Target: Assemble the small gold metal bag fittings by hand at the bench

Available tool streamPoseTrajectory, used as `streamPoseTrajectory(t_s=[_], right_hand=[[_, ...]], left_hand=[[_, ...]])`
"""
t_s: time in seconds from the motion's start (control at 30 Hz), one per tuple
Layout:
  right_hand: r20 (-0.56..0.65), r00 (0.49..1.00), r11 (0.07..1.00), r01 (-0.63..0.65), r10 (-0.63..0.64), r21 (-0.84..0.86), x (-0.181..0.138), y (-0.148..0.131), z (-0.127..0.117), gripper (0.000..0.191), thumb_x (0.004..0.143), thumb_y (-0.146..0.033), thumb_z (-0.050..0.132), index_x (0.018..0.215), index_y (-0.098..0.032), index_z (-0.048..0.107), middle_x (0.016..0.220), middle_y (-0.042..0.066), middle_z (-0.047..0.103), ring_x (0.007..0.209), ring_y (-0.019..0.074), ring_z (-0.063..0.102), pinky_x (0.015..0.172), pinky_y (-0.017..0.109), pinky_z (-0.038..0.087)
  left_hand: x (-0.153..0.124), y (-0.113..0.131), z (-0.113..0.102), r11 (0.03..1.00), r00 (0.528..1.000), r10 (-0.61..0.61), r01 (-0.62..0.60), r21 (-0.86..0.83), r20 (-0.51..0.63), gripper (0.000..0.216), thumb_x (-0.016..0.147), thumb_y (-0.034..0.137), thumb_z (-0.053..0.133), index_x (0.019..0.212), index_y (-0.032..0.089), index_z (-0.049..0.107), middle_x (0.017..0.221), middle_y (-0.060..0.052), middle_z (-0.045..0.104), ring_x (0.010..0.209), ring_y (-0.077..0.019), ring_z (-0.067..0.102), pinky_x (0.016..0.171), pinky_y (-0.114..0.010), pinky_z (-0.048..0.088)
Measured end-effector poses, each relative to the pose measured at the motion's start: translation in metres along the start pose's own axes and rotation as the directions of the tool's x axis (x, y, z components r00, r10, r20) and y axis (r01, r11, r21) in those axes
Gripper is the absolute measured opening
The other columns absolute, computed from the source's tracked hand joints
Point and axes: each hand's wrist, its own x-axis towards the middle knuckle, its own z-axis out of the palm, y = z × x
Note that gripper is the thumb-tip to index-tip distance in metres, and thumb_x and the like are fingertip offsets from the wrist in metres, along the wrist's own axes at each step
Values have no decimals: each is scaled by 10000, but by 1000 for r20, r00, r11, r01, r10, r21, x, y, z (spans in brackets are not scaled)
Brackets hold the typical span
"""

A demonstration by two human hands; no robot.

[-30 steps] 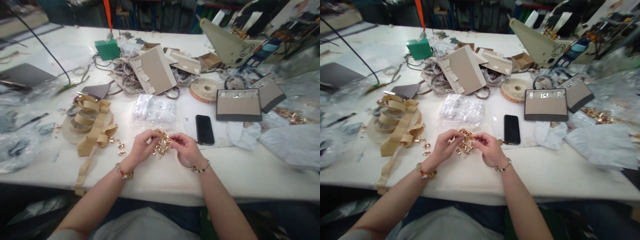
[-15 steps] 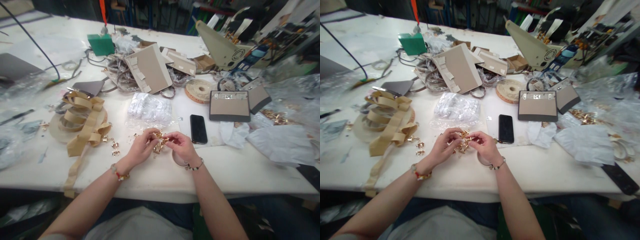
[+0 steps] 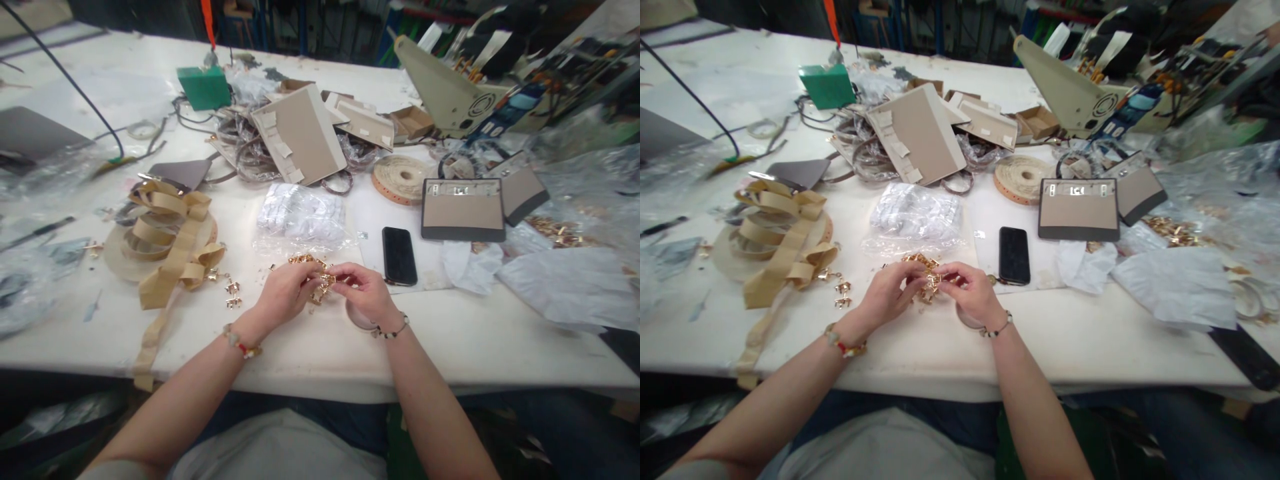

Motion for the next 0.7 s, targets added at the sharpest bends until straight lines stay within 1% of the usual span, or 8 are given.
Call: streamPoseTrajectory(t_s=[0.1, 0.23, 0.3, 0.43, 0.47, 0.53, 0.63, 0.7], right_hand=[[0, 1000, 999, 21, -21, -41, 0, 2, -1, 226, 832, -297, 766, 1049, -233, 757, 1048, 64, 773, 836, 182, 712, 710, 296, 576], [-17, 999, 997, 38, -40, -66, -1, 4, 0, 193, 832, -288, 769, 1019, -241, 756, 1042, 53, 771, 865, 186, 713, 713, 293, 563], [-36, 998, 996, 56, -59, -65, -1, 5, 0, 182, 831, -287, 773, 1006, -243, 750, 1048, 52, 769, 887, 188, 711, 710, 288, 554], [-62, 993, 994, 93, -96, -56, -1, 4, 0, 170, 834, -288, 776, 994, -244, 736, 1072, 54, 764, 886, 183, 711, 692, 284, 539], [-65, 993, 994, 99, -102, -55, 0, 4, 0, 169, 835, -287, 776, 993, -245, 733, 1078, 55, 763, 883, 181, 712, 688, 284, 537], [-66, 992, 993, 107, -110, -53, 0, 3, -1, 168, 837, -287, 776, 993, -245, 729, 1085, 57, 761, 891, 183, 714, 686, 284, 536], [-66, 991, 992, 111, -115, -59, 0, 2, -1, 169, 835, -296, 777, 988, -241, 730, 1087, 64, 760, 914, 192, 717, 678, 284, 537], [-62, 991, 991, 117, -122, -68, 0, 2, -1, 167, 834, -301, 778, 982, -237, 733, 1089, 68, 759, 932, 196, 716, 674, 283, 538]], left_hand=[[-1, -1, 3, 1000, 1000, 3, -3, 12, -21, 142, 964, 237, 589, 1102, 202, 591, 827, -16, 732, 670, -141, 662, 646, -258, 501], [0, -2, 4, 1000, 992, -5, 7, 16, -128, 197, 947, 259, 629, 1133, 198, 602, 932, -45, 731, 738, -140, 661, 712, -272, 531], [1, 0, 2, 1000, 981, -13, 15, 9, -191, 191, 919, 269, 677, 1088, 193, 630, 946, -52, 716, 761, -137, 647, 719, -265, 531], [2, 4, -3, 1000, 957, -4, 2, -5, -290, 67, 880, 223, 722, 908, 184, 675, 802, -22, 685, 711, -121, 620, 672, -235, 510], [2, 5, -4, 1000, 955, -2, 3, 3, -296, 55, 876, 215, 725, 879, 184, 680, 770, -15, 682, 692, -120, 616, 657, -233, 504], [2, 7, -3, 1000, 963, 1, 3, 12, -268, 48, 875, 214, 725, 858, 186, 690, 738, -8, 694, 668, -120, 621, 641, -234, 499], [1, 6, 1, 1000, 980, 4, -1, 11, -201, 56, 894, 248, 713, 868, 198, 714, 767, -10, 745, 694, -132, 668, 670, -248, 516], [1, 4, 4, 1000, 984, 9, -4, 27, -179, 86, 906, 287, 703, 890, 207, 730, 799, -13, 768, 714, -143, 694, 686, -258, 526]])
